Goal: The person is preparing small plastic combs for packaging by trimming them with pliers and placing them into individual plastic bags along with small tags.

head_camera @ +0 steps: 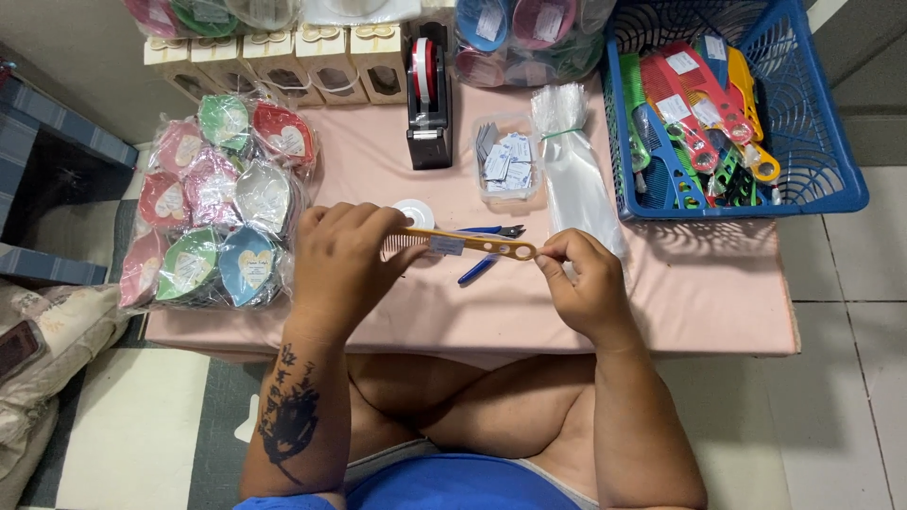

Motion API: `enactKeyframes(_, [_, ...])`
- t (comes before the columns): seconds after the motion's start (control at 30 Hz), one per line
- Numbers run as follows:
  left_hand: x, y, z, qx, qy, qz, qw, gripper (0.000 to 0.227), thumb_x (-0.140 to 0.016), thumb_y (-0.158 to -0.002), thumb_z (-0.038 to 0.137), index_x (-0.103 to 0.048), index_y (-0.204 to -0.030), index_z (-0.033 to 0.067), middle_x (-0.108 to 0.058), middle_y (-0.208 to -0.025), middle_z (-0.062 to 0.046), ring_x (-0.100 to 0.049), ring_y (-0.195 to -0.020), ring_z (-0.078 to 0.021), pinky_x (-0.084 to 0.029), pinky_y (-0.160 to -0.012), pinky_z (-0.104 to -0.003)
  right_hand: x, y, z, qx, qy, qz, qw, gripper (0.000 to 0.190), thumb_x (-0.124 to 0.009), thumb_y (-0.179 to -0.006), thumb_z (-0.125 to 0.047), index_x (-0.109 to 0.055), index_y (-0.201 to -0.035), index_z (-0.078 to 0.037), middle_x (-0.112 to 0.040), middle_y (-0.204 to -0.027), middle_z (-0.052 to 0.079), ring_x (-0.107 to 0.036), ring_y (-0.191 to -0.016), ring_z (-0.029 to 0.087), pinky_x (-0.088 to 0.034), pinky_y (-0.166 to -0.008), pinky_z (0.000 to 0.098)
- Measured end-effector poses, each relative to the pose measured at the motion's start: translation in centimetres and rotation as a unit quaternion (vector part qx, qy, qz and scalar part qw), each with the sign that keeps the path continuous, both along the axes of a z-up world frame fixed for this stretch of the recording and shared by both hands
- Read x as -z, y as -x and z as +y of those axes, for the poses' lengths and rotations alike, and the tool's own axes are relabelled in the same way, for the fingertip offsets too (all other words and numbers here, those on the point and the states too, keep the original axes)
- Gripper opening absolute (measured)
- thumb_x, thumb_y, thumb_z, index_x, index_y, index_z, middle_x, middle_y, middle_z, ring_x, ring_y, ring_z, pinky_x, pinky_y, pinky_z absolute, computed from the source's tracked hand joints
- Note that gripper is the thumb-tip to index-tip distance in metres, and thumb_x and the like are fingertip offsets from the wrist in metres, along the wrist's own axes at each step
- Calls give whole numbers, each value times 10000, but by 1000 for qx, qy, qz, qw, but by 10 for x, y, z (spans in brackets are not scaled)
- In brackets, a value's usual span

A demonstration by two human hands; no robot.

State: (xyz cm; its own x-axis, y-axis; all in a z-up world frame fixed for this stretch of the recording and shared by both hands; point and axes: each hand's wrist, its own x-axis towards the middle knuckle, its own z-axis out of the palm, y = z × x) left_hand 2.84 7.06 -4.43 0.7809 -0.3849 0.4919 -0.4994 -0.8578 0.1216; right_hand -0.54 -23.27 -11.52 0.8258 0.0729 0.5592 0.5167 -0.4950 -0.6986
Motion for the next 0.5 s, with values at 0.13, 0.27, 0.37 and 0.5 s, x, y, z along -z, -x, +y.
enactKeyframes(0.13, [-26,4,11,37,182,158,970,254,-903,-845,212,-750,-1016,104,-728,-729,-119,-736,-710,-336,-560,-709,-432,13,0,-13,-48,-78,91,992,43,-719,-957,-7,-709,-916,-10,-695,-780,102,-643,-685,200,-568,-700,334])
enactKeyframes(0.27, [-4,1,9,48,439,248,862,194,-852,-863,66,-765,-1034,94,-627,-518,-70,-555,-501,-126,-467,-561,-223,24,-2,-21,-145,-199,168,955,37,-646,-982,3,-670,-977,31,-677,-821,134,-624,-765,190,-563,-757,346])
enactKeyframes(0.37, [12,-3,5,66,515,263,814,192,-829,-890,45,-740,-1058,19,-622,-528,-96,-609,-493,-128,-504,-558,-225,12,3,-17,-196,-294,217,910,222,-578,-984,-110,-622,-1130,51,-666,-939,152,-642,-881,200,-541,-841,347])
enactKeyframes(0.5, [25,-4,-2,68,533,276,797,223,-839,-900,77,-728,-1067,-20,-660,-591,-132,-649,-489,-157,-561,-549,-264,13,2,-19,-240,-393,243,854,614,-484,-935,-295,-557,-1388,114,-700,-1103,239,-725,-941,270,-599,-858,375])
